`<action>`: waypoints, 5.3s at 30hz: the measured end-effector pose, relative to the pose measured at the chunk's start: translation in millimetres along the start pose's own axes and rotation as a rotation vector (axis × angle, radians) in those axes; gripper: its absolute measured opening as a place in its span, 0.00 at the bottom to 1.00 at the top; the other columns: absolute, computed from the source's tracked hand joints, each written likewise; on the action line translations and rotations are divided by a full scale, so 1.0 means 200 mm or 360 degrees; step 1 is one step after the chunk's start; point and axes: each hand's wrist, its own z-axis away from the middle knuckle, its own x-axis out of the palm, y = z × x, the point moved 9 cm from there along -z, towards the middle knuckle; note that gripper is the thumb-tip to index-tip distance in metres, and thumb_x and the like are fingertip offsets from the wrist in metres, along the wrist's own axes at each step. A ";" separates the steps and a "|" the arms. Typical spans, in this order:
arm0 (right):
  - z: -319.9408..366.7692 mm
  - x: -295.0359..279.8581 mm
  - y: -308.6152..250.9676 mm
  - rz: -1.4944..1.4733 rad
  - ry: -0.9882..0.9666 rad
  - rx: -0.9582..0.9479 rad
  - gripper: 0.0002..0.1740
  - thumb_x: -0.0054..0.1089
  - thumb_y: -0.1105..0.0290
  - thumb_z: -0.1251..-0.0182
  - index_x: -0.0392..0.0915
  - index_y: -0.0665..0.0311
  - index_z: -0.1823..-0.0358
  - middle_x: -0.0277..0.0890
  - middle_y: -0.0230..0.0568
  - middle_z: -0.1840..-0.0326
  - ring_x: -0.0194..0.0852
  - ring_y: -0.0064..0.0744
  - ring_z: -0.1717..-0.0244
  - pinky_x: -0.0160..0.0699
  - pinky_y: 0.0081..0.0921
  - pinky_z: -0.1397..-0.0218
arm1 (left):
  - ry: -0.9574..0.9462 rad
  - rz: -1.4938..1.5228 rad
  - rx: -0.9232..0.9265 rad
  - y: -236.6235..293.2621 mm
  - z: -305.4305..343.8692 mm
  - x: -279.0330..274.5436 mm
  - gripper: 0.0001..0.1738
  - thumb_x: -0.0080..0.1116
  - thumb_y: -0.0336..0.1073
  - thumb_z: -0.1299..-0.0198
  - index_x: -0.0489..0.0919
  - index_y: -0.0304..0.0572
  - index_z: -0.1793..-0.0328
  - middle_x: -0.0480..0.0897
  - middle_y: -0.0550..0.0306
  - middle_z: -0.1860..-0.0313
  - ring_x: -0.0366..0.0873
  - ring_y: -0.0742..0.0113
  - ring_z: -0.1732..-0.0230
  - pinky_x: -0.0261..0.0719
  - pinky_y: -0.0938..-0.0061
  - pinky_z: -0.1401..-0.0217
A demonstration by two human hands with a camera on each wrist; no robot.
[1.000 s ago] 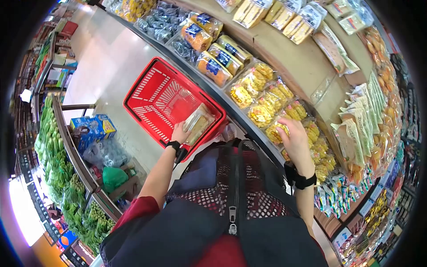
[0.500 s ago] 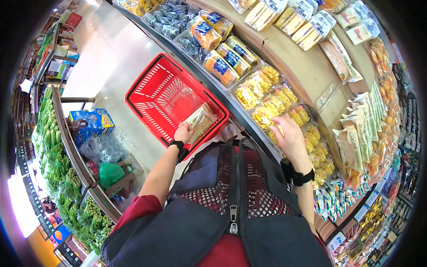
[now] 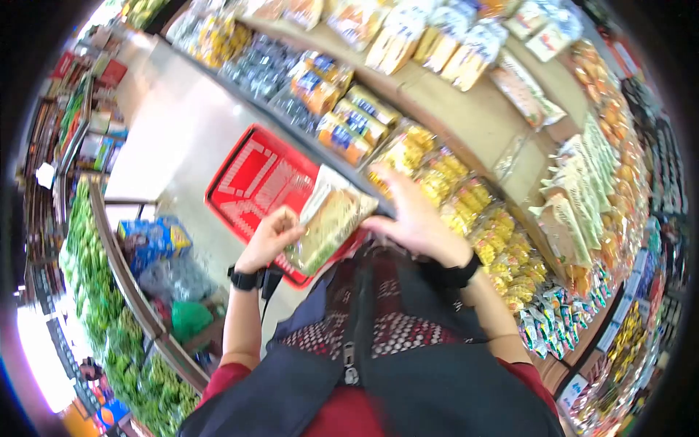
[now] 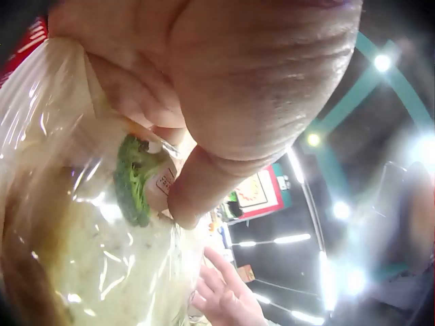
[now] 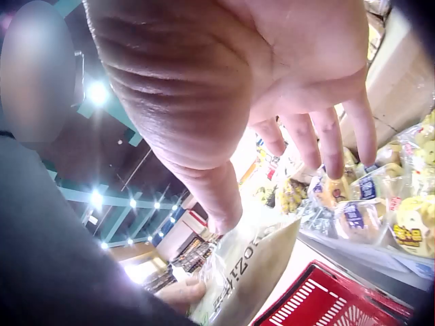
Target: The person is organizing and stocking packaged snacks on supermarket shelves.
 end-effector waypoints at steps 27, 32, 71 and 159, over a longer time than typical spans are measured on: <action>0.12 -1.36 0.69 0.1407 0.0939 0.0702 0.22 0.67 0.48 0.49 0.78 0.60 0.67 0.78 0.41 0.65 0.74 0.43 0.58 0.66 0.45 0.56 | 0.0628 -0.0861 0.0507 0.22 -0.01 0.02 0.20 0.61 0.29 0.44 0.74 0.39 0.44 0.69 0.48 0.37 0.68 0.53 0.37 0.73 0.66 0.44; -0.05 -1.37 0.95 0.1476 0.0803 0.0862 0.21 0.68 0.51 0.48 0.80 0.60 0.63 0.80 0.43 0.60 0.73 0.44 0.50 0.66 0.49 0.52 | 0.0615 -0.0740 0.0241 0.09 0.07 0.04 0.19 0.62 0.30 0.44 0.75 0.39 0.45 0.69 0.47 0.38 0.67 0.51 0.36 0.71 0.64 0.41; 0.34 -0.20 0.25 0.1027 0.0639 0.0123 0.11 0.64 0.72 0.45 0.78 0.57 0.58 0.71 0.39 0.44 0.62 0.44 0.38 0.56 0.41 0.35 | 0.0127 -0.1295 -0.0998 -1.73 -0.21 -0.20 0.40 0.69 0.56 0.59 0.73 0.54 0.37 0.76 0.56 0.39 0.73 0.57 0.38 0.66 0.44 0.38; 0.40 -0.59 0.34 0.1282 0.1167 0.0188 0.23 0.61 0.70 0.38 0.71 0.62 0.41 0.68 0.46 0.39 0.61 0.45 0.37 0.55 0.41 0.33 | 0.0182 -0.1023 -0.1024 -1.74 -0.16 -0.32 0.42 0.68 0.49 0.55 0.68 0.43 0.33 0.73 0.41 0.38 0.70 0.50 0.36 0.67 0.60 0.33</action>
